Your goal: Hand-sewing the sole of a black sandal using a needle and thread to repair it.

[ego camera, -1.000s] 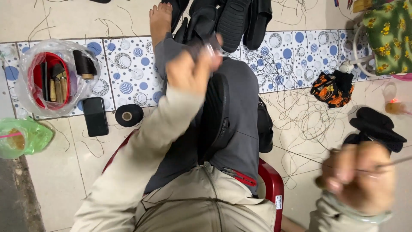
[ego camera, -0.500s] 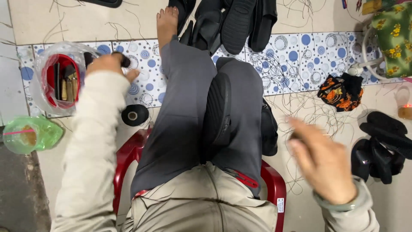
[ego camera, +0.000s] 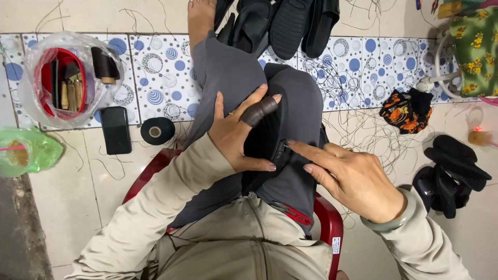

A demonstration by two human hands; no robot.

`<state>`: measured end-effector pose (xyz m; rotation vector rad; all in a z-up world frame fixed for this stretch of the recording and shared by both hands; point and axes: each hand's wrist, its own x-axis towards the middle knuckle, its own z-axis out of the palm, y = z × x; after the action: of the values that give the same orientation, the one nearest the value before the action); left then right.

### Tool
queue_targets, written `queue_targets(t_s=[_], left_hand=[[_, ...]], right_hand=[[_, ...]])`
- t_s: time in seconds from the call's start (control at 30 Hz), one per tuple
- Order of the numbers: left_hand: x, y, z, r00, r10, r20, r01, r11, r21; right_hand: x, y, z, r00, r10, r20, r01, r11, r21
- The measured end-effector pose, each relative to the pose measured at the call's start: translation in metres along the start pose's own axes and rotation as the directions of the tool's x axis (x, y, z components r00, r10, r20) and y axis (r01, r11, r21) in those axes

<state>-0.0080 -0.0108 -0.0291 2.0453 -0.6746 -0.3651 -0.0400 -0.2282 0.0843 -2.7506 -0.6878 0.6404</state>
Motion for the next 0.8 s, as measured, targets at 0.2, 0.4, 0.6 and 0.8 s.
queue_targets(t_s=[0.2, 0.4, 0.6, 0.8], left_hand=[[0.01, -0.004, 0.012, 0.998, -0.043, 0.051, 0.033, 0.984, 0.176], [0.017, -0.008, 0.024, 0.998, 0.004, -0.06, 0.008, 0.98, 0.201], [0.005, -0.006, 0.022, 0.998, -0.002, -0.065, 0.013, 0.986, 0.166], [-0.022, -0.009, 0.014, 0.664, 0.501, -0.555, -0.256, 0.849, 0.461]], right_hand=[[0.003, -0.005, -0.011, 0.997, -0.06, -0.038, 0.045, 0.944, -0.326], [0.018, 0.007, 0.012, 0.979, -0.2, -0.046, 0.178, 0.939, -0.294], [0.011, 0.014, 0.037, 0.962, -0.191, -0.194, 0.149, 0.966, -0.209], [0.001, 0.02, 0.044, 0.957, -0.032, -0.289, 0.031, 0.999, -0.008]])
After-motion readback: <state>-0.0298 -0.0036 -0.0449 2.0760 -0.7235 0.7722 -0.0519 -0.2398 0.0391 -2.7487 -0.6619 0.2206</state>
